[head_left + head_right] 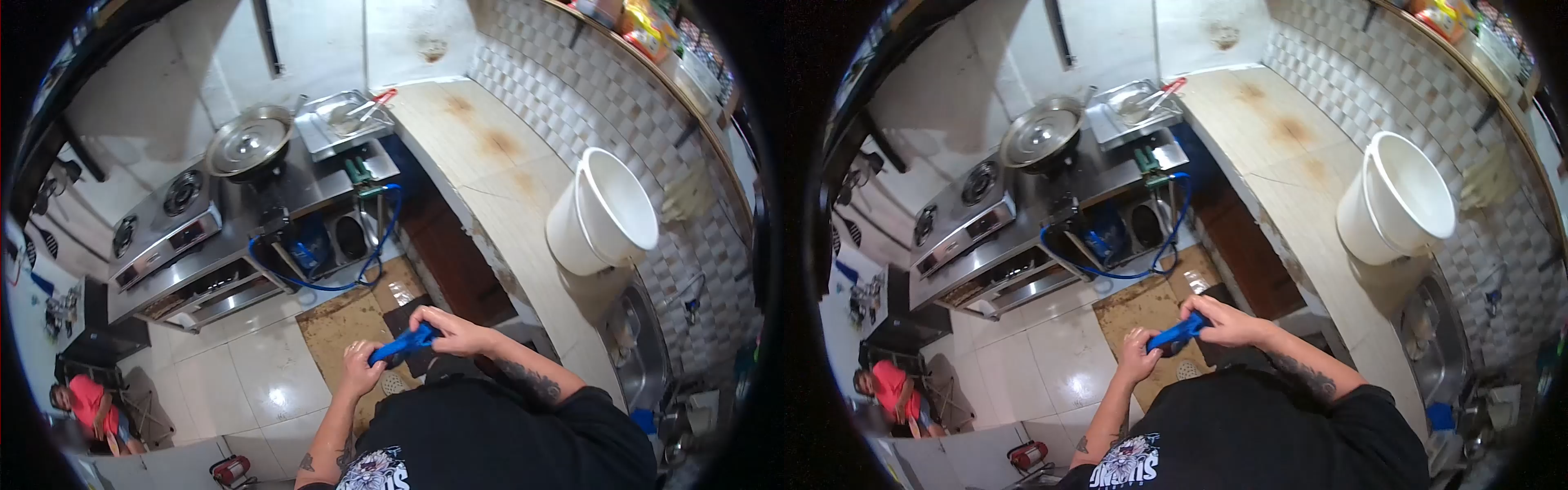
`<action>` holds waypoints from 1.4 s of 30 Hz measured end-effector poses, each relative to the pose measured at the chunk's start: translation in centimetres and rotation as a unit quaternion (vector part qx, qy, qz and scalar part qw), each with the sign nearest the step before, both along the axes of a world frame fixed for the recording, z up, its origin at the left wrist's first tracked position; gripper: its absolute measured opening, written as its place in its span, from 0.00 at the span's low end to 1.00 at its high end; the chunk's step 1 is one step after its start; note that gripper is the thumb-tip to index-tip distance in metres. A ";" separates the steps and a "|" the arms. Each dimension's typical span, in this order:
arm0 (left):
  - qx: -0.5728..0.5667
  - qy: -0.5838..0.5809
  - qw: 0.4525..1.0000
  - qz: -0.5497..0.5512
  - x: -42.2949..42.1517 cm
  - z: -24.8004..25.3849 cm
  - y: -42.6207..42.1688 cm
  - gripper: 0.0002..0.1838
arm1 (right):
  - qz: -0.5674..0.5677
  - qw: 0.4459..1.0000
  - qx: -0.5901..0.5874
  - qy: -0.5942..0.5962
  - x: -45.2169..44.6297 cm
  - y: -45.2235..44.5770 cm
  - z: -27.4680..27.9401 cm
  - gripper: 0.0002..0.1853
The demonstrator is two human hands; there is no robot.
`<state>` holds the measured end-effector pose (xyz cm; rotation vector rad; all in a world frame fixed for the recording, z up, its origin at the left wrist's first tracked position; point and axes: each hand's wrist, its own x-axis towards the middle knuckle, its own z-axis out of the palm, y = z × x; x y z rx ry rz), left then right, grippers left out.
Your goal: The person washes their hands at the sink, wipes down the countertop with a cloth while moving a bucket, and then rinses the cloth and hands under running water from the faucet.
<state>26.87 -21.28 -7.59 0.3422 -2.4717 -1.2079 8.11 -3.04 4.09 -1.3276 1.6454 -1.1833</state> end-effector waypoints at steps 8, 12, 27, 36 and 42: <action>0.111 0.069 0.991 -0.034 -0.5 4.0 0.2 0.09 | -0.058 0.981 0.088 0.165 -0.1 1.9 -1.6 0.12; 0.101 0.042 0.993 -0.051 -1.8 1.7 0.2 0.10 | -0.169 0.979 -0.045 0.109 -0.5 1.9 1.2 0.08; 0.329 -0.100 0.895 -0.285 -12.2 1.9 -2.0 0.07 | -0.316 0.910 0.076 0.257 -16.9 10.9 4.0 0.10; 0.157 0.197 0.966 -0.065 -20.0 7.8 -0.1 0.28 | -0.455 0.680 0.328 0.472 -28.0 7.5 2.2 0.51; 0.221 -0.270 0.935 0.066 -1.0 -14.8 -4.4 0.21 | -0.505 0.737 0.384 0.234 -32.4 8.5 -7.4 0.51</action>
